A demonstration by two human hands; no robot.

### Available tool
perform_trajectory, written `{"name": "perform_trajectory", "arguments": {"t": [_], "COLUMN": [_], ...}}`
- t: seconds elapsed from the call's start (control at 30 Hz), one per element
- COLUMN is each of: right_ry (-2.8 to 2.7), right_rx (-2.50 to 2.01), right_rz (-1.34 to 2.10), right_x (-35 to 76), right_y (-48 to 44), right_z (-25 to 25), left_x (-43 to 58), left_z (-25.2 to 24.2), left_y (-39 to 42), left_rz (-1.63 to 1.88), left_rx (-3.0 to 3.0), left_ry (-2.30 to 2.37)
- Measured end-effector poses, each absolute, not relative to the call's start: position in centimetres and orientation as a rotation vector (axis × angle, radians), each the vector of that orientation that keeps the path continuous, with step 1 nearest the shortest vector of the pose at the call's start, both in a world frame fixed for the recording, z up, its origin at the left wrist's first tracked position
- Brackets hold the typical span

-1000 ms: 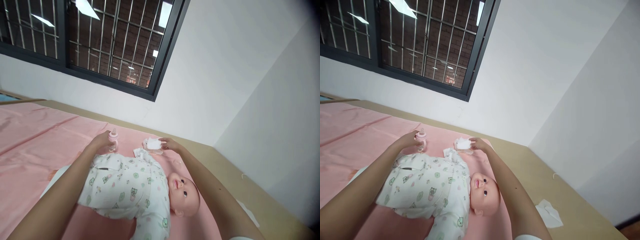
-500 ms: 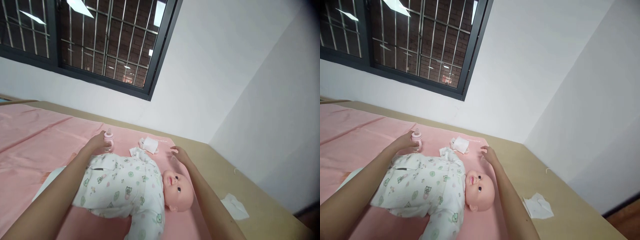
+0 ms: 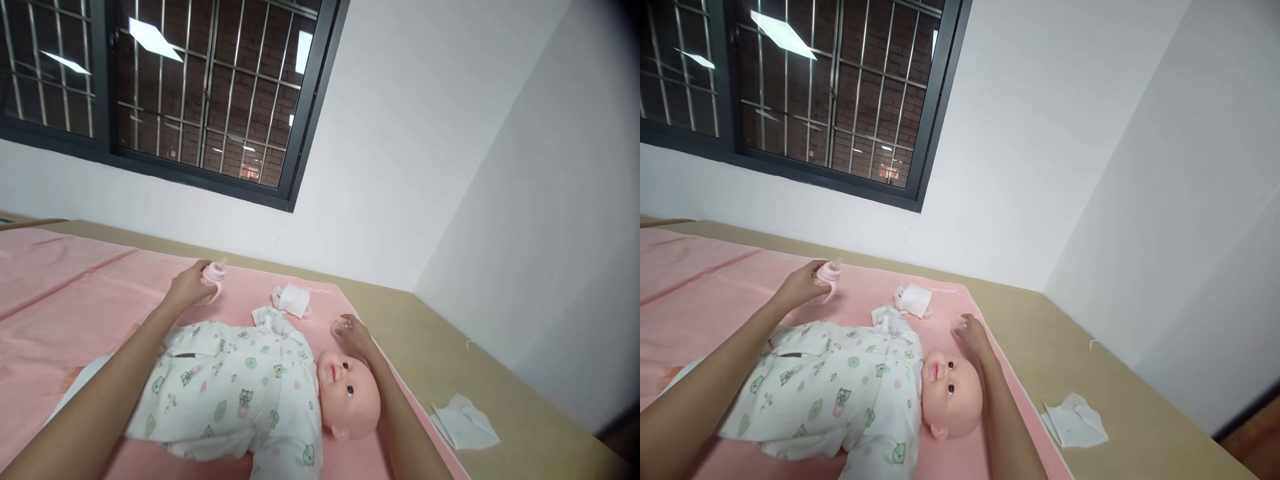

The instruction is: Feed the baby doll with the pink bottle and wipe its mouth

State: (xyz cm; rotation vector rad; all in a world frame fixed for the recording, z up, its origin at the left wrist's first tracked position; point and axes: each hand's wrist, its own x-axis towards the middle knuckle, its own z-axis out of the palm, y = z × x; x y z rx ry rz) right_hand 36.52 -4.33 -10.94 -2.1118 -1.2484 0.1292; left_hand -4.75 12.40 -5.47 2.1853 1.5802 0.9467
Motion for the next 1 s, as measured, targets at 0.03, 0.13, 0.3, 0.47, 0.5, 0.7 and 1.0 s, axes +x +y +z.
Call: {"name": "perform_trajectory", "arguments": {"t": [0.03,0.13,0.3,0.47,0.5,0.7,1.0], "right_ry": [-1.241,-1.259,-1.311,-1.459,-1.499,-1.627,-1.662], "right_rx": [-2.076,-1.878,-1.460,-1.152,-1.129,-1.164,-1.138], "right_rz": [0.180,0.289,0.419,0.488,0.498,0.429,0.418], "right_x": [36.4,35.0,29.3,22.5,21.4,18.0,16.9], "right_y": [-4.6,-5.4,-7.7,-11.1,-11.6,-12.4,-12.5], "right_z": [-10.3,-7.6,-1.6,1.8,2.0,1.3,1.0], "left_x": [-4.4,-3.2,-1.4,-0.6,-0.5,-0.7,-1.3], "left_z": [-4.8,-2.9,-1.1,-0.1,0.1,0.4,1.0], "left_y": [11.7,9.3,4.8,1.1,0.8,0.3,-0.4], "left_rz": [0.990,1.162,1.121,0.843,0.838,0.838,0.804], "left_rx": [2.201,2.283,2.510,2.749,2.769,2.753,2.630], "left_ry": [1.550,1.311,0.913,0.711,0.664,0.445,0.367]}}
